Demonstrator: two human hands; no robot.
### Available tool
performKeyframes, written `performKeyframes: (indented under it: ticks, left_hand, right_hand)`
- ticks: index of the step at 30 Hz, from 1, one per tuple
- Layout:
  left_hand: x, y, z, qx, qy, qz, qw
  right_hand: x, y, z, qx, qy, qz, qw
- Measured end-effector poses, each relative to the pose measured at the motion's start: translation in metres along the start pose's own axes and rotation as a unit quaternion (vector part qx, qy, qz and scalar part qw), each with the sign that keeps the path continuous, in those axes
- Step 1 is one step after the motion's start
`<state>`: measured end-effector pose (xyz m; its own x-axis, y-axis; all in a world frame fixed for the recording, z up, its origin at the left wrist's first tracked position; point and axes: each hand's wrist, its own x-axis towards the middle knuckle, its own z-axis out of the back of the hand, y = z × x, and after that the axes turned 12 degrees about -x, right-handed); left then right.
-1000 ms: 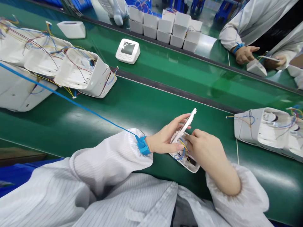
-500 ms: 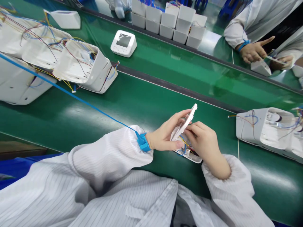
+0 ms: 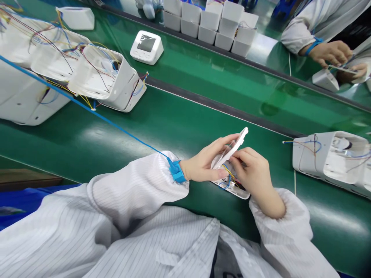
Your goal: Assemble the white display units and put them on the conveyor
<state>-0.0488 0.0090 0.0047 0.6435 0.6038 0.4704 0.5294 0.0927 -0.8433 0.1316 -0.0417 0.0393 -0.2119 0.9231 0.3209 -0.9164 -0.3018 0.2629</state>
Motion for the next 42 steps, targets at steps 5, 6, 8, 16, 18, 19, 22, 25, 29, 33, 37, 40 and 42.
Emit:
performKeyframes:
  ticks: [5, 6, 8, 16, 18, 19, 22, 25, 29, 33, 37, 40, 42]
  left_hand:
    - [0.003, -0.001, -0.001, -0.029, 0.022, -0.02, 0.999]
    - [0.003, -0.001, -0.001, -0.033, 0.025, -0.018, 0.999]
    - [0.004, -0.001, -0.001, -0.034, 0.025, -0.01, 0.999]
    - [0.002, -0.002, -0.003, 0.029, 0.019, 0.008, 0.999]
    - [0.001, -0.003, -0.004, 0.042, 0.018, 0.025, 0.999]
    - [0.001, -0.004, -0.004, 0.048, 0.02, 0.031, 0.998]
    - [0.001, -0.004, -0.004, 0.06, 0.027, 0.032, 0.997]
    - [0.002, -0.004, -0.001, 0.051, 0.031, 0.017, 0.998]
    - [0.004, -0.003, 0.002, -0.025, 0.013, 0.022, 0.999]
    - [0.002, 0.0, 0.001, -0.073, -0.02, 0.033, 0.997]
    - [0.001, 0.002, 0.001, -0.063, -0.028, 0.046, 0.997]
    - [0.0, 0.002, 0.001, -0.051, -0.03, 0.054, 0.997]
    - [0.0, 0.002, 0.002, -0.044, -0.035, 0.054, 0.997]
  right_hand:
    - [-0.001, -0.001, -0.001, -0.016, 0.003, 0.022, 1.0]
    - [-0.001, -0.001, -0.001, -0.019, 0.005, 0.034, 0.999]
    - [0.0, -0.001, -0.001, -0.019, 0.008, 0.055, 0.998]
    - [0.0, -0.002, -0.003, -0.076, -0.024, 0.068, 0.995]
    - [0.0, -0.001, -0.004, -0.096, -0.04, 0.077, 0.992]
    - [0.0, -0.001, -0.004, -0.11, -0.049, 0.082, 0.989]
    - [0.001, 0.001, -0.004, -0.159, -0.068, 0.105, 0.979]
    - [0.001, 0.006, -0.005, -0.19, -0.074, 0.113, 0.972]
    - [0.001, 0.008, -0.003, -0.179, -0.056, 0.071, 0.98]
    - [0.0, -0.008, 0.008, -0.114, 0.021, 0.005, 0.993]
    - [0.0, -0.028, 0.015, -0.065, 0.135, -0.051, 0.987]
    - [0.002, -0.035, 0.014, -0.038, 0.155, -0.067, 0.985]
    - [0.004, -0.033, 0.016, -0.022, 0.115, -0.073, 0.99]
